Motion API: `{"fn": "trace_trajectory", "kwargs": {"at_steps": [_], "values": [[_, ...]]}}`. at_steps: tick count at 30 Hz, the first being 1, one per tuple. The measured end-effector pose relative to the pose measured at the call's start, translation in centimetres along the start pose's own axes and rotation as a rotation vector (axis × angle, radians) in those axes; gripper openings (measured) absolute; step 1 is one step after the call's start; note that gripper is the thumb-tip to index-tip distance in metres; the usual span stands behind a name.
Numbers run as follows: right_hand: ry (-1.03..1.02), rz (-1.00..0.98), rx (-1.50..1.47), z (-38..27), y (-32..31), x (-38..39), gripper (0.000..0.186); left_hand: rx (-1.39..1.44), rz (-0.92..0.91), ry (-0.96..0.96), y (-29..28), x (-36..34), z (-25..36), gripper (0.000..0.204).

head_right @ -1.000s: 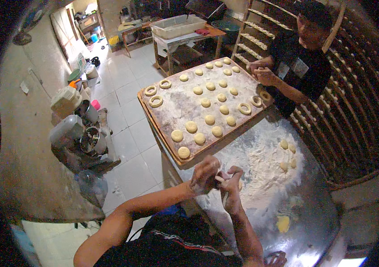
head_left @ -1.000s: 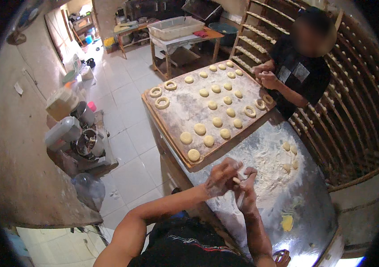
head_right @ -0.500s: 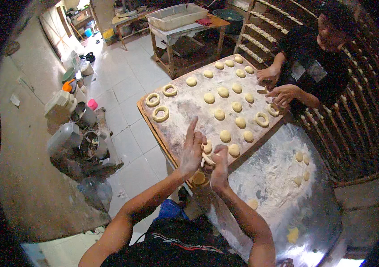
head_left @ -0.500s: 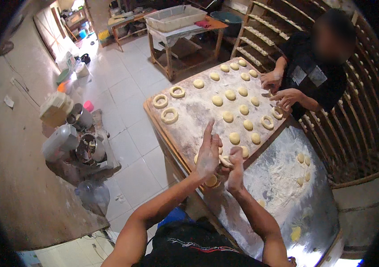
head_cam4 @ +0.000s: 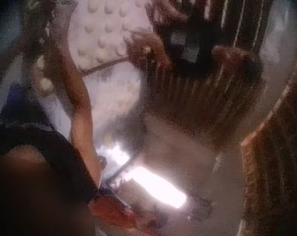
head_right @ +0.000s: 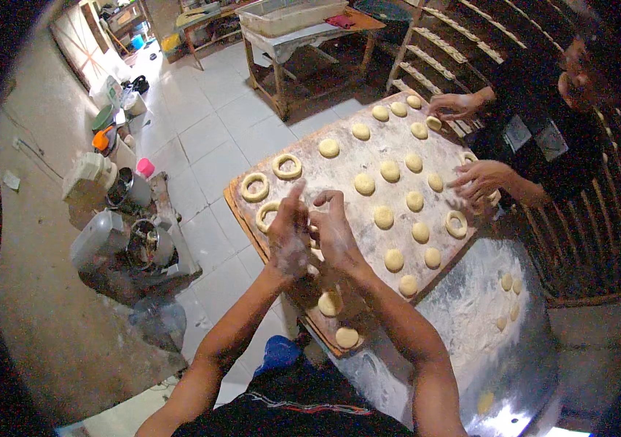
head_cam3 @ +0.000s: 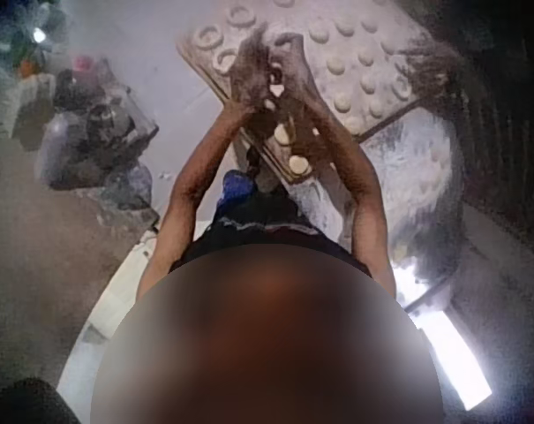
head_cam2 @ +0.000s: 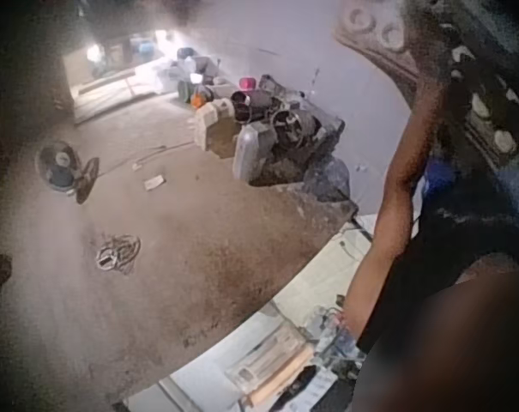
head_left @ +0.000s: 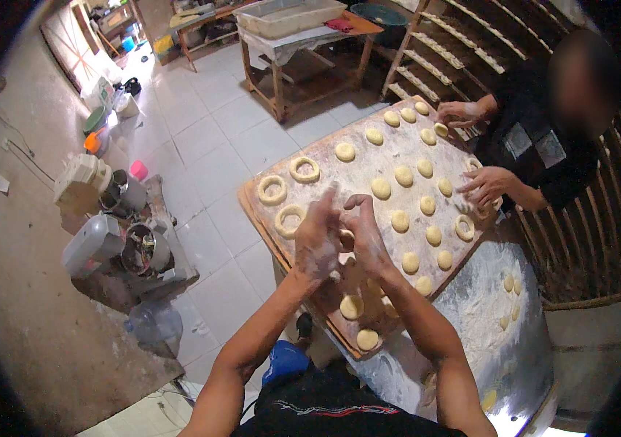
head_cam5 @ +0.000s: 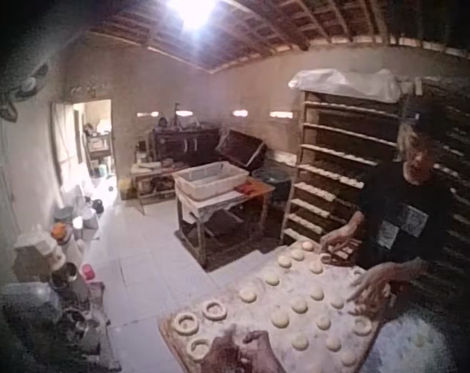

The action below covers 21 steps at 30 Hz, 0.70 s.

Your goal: The person shapes small dough balls into rings by hand and places them on a wooden board. Another person works alongside, also shaping dough. The camera wearer briefly moves a wooden rack and returns to shaping dough.

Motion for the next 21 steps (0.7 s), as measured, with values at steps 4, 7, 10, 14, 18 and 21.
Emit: {"fn": "trace_trajectory", "kwargs": {"at_steps": [4, 7, 10, 14, 18, 21], "values": [[0.071, 0.079, 0.266, -0.8, -0.4, -6.0, 0.038, -0.181, 0.127, 0.023, -2.3, -5.0, -1.6, 0.036], [-0.305, 0.353, 1.285, -5.6, -1.5, -8.4, 0.047, -0.492, 0.16, 0.292, -3.4, -7.9, 0.3, 0.032], [-0.546, 0.518, 0.701, -7.0, -5.9, -5.5, 0.058, -0.542, 0.185, 0.298, -5.4, -8.9, 0.0, 0.029], [-0.205, 0.531, 0.583, -2.4, -10.5, 0.9, 0.044, -0.891, -0.16, 0.215, -3.2, -9.6, -2.5, 0.043], [0.103, 0.407, 0.799, 1.2, -11.2, 6.8, 0.033, -0.796, -0.068, 0.239, -3.0, -8.6, -0.5, 0.043], [0.185, 0.297, 0.972, 2.4, -10.8, 10.5, 0.029, -0.669, -0.245, 0.162, -1.1, -3.8, 0.6, 0.043]]}}
Point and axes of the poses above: each hand's wrist, its own x-axis away from the middle knuckle, its own y-axis out of the palm, z = x × y, the point moved 9 cm from there along -x, towards the middle knuckle, and after that the axes turned 12 degrees about x, right-handed, at the moved point
